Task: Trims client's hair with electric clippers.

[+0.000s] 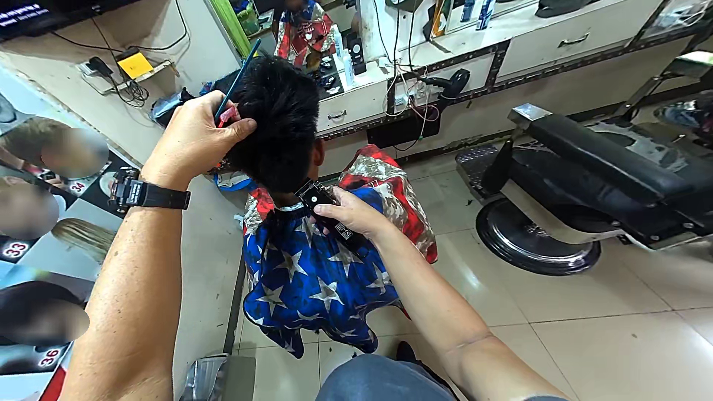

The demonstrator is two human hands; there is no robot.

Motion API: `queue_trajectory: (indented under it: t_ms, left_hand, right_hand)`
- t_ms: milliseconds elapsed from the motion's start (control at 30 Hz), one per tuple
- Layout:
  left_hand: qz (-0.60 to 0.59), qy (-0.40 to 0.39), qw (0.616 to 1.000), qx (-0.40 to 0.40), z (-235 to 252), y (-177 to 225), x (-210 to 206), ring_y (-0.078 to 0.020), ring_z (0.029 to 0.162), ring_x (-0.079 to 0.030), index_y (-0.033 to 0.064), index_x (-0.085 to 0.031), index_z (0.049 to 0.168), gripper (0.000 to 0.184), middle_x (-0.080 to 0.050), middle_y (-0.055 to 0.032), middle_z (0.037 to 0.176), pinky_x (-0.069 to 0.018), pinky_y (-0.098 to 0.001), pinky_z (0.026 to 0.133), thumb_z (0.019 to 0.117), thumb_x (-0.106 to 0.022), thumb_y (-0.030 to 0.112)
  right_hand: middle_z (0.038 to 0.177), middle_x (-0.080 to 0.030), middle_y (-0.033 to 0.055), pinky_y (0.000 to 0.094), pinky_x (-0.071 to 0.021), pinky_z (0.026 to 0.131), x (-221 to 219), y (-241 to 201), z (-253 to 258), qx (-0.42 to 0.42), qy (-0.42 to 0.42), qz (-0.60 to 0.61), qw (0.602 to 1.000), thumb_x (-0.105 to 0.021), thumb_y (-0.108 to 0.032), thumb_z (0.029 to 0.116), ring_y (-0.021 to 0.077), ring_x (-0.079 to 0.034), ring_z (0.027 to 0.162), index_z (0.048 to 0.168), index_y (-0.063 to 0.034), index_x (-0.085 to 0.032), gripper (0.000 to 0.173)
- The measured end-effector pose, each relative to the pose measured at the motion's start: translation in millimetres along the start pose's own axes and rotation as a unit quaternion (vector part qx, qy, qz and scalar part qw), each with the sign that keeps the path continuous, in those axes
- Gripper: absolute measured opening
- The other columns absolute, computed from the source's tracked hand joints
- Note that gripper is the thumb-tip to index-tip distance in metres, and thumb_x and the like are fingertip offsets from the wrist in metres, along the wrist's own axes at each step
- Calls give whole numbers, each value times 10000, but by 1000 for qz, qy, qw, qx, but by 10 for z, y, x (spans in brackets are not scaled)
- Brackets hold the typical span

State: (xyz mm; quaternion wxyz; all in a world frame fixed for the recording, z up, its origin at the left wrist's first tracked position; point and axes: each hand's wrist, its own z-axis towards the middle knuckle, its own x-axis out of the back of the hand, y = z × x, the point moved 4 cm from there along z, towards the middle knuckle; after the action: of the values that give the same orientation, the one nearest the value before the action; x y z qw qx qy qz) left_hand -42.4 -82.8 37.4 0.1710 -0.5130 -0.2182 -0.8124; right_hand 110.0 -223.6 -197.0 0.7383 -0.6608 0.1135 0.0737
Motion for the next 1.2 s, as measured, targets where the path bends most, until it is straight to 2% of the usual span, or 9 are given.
queue_trajectory:
  t_ms: [300,533,800,1067,1200]
  left_hand:
    - [-10,-2,1000,15,-25,27,4,-154,728,-551,114,-611,1008,408,-571,-36,821,-450,-436,670,943,-670,512]
    - [-5,-2,1000,31,-37,72,3,-130,733,-533,109,-605,1017,387,-559,-29,837,-443,-409,675,954,-662,487]
    - [-4,1,999,51,-43,93,-7,-115,677,-512,123,-602,1001,380,-541,-11,797,-432,-389,631,950,-665,495]
    - [0,1,998,67,-44,112,-12,-121,735,-539,119,-607,1022,371,-564,-20,842,-451,-410,678,952,-674,477]
    - [-3,4,998,67,-45,99,-13,-103,704,-535,125,-607,1019,366,-562,-6,818,-452,-384,654,944,-678,476]
  right_hand:
    - [1057,-685,171,381,-641,667,141,-42,-115,46,-21,-3,999,-710,-257,930,245,-717,755,1336,-6,-489,526]
    - [1054,-685,164,375,-644,662,194,-82,-42,36,-27,-8,999,-708,-259,940,238,-721,750,1338,-11,-490,518]
    - [1050,-690,165,366,-642,660,239,-82,71,18,-39,-13,999,-696,-255,967,237,-722,745,1342,-16,-490,490]
    - [1039,-694,164,367,-643,658,280,-74,134,11,-47,-14,999,-686,-247,975,235,-723,736,1325,-9,-499,463]
    - [1064,-687,159,363,-645,661,336,-88,113,28,-73,-6,997,-686,-243,968,231,-724,755,1336,-1,-497,479]
